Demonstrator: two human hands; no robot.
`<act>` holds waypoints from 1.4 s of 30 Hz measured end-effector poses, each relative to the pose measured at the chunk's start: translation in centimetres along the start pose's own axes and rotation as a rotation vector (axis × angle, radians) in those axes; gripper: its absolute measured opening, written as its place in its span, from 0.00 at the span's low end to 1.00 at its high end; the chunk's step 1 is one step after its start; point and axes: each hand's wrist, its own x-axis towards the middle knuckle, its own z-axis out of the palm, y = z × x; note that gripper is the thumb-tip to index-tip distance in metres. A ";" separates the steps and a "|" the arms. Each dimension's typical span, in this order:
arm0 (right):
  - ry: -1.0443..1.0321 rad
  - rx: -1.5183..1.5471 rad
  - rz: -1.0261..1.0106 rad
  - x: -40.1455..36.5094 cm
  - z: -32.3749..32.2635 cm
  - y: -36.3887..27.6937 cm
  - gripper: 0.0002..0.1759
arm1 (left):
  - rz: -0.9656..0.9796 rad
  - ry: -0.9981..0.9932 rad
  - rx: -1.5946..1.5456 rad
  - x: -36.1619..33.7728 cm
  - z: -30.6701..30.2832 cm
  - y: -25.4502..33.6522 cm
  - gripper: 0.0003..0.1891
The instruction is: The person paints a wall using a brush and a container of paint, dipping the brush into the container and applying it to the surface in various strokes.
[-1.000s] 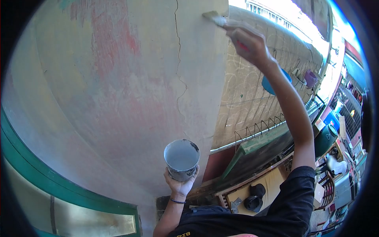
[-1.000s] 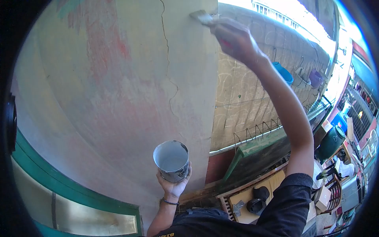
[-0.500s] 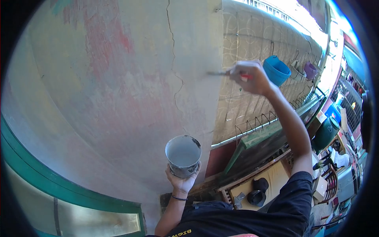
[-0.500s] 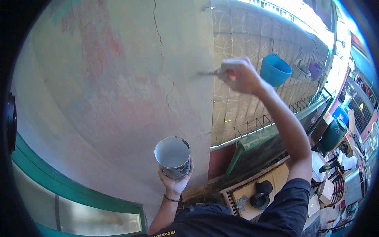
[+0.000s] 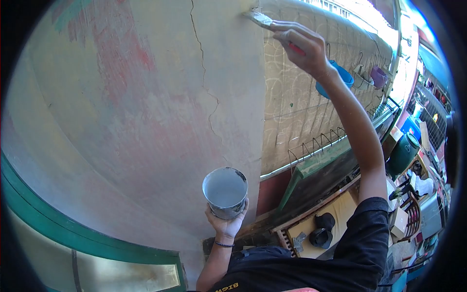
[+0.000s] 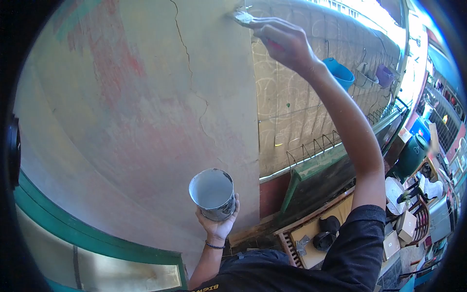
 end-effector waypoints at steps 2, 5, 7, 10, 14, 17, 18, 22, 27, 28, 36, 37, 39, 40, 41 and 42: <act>-0.026 0.038 0.036 -2.0 1.0 -1.1 0.05 | -0.009 0.006 -0.009 -0.1 0.2 0.0 0.44; -0.122 0.061 0.100 -6.3 2.3 -3.2 0.05 | 0.003 0.015 0.022 0.0 0.0 0.1 0.44; -0.124 0.130 0.118 -8.1 2.7 -5.0 0.05 | 0.007 -0.003 0.024 0.2 -0.1 0.1 0.44; -0.334 0.228 0.281 -9.7 1.7 -6.8 0.07 | 0.004 0.009 0.012 0.2 -0.8 0.3 0.44; -0.402 0.361 0.395 -6.9 0.0 -6.2 0.04 | -0.055 0.006 -0.066 0.2 0.0 0.4 0.42; -0.380 0.345 0.487 -4.5 -0.6 -3.3 0.06 | -0.078 0.004 -0.091 -0.4 1.0 0.0 0.42; -0.345 0.366 0.539 -4.1 -0.3 -2.1 0.06 | -0.072 0.004 -0.086 -0.6 1.1 -0.2 0.43; -0.147 0.266 0.623 -2.0 0.6 1.2 0.05 | -0.044 0.003 -0.055 -0.7 1.5 -0.4 0.44; 0.315 0.459 0.668 -3.6 3.1 3.0 0.03 | -0.008 -0.006 -0.023 -0.5 0.8 -0.4 0.45; 0.404 0.500 0.674 -3.9 3.6 3.3 0.03 | -0.005 -0.002 -0.026 -0.5 0.8 -0.3 0.45; 0.149 0.456 0.867 -7.8 2.2 0.7 0.05 | 0.040 -0.037 -0.051 -0.3 1.0 -0.5 0.44; 0.085 0.492 0.876 -8.1 1.9 0.9 0.05 | 0.048 -0.025 -0.050 -0.2 0.9 -0.4 0.43; -0.011 0.542 0.894 -7.3 0.6 1.2 0.06 | 0.058 -0.003 -0.053 -0.4 0.7 -0.4 0.43; -0.052 0.551 0.885 -6.7 -0.1 1.4 0.06 | 0.057 0.004 -0.056 -0.5 0.8 -0.4 0.43; -0.091 0.558 0.876 -5.8 -0.9 1.8 0.06 | 0.054 0.009 -0.058 -0.4 0.8 -0.4 0.43; -0.088 0.558 0.879 -5.8 -1.0 1.6 0.06 | 0.054 0.011 -0.055 -0.7 0.8 -0.4 0.43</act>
